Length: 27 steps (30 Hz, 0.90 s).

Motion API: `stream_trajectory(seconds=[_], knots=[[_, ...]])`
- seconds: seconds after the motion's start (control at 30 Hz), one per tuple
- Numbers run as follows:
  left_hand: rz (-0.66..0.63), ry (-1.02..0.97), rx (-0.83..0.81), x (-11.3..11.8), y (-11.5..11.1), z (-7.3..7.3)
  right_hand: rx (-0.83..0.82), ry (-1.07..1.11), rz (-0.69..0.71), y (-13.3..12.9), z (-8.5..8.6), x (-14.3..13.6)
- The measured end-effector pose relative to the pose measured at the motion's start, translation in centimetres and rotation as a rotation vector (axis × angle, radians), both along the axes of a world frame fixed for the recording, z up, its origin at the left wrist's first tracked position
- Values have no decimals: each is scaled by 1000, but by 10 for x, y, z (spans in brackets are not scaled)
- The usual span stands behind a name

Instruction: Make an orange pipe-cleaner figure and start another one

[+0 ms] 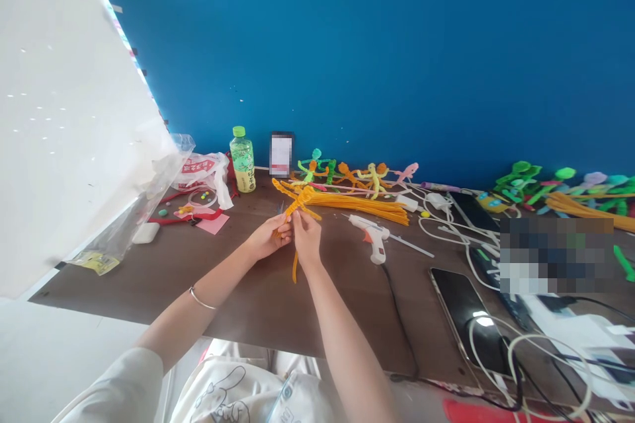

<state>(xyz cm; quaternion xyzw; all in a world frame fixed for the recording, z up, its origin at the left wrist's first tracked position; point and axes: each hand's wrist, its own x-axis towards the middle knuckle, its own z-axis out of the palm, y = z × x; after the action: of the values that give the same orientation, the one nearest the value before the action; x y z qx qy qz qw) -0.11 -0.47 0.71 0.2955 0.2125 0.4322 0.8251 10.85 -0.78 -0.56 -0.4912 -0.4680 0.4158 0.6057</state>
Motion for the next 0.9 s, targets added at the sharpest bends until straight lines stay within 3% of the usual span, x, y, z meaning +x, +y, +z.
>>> stream_trajectory(seconds=[0.23, 0.43, 0.57, 0.77, 0.9], knots=[[-215, -212, -310, -9, -1, 5, -169, 321, 323, -4, 8, 2], [-285, -158, -288, -7, 0, 5, -209, 405, 382, -4, 11, 4], [-127, -6, -113, 0, 2, -1, -187, 387, 293, -2, 9, 2], [319, 473, 331, 9, -3, -9, -84, 328, 142, 0, 7, 1], [386, 593, 458, 10, -5, -8, -73, 300, 117, 1, 5, 1]])
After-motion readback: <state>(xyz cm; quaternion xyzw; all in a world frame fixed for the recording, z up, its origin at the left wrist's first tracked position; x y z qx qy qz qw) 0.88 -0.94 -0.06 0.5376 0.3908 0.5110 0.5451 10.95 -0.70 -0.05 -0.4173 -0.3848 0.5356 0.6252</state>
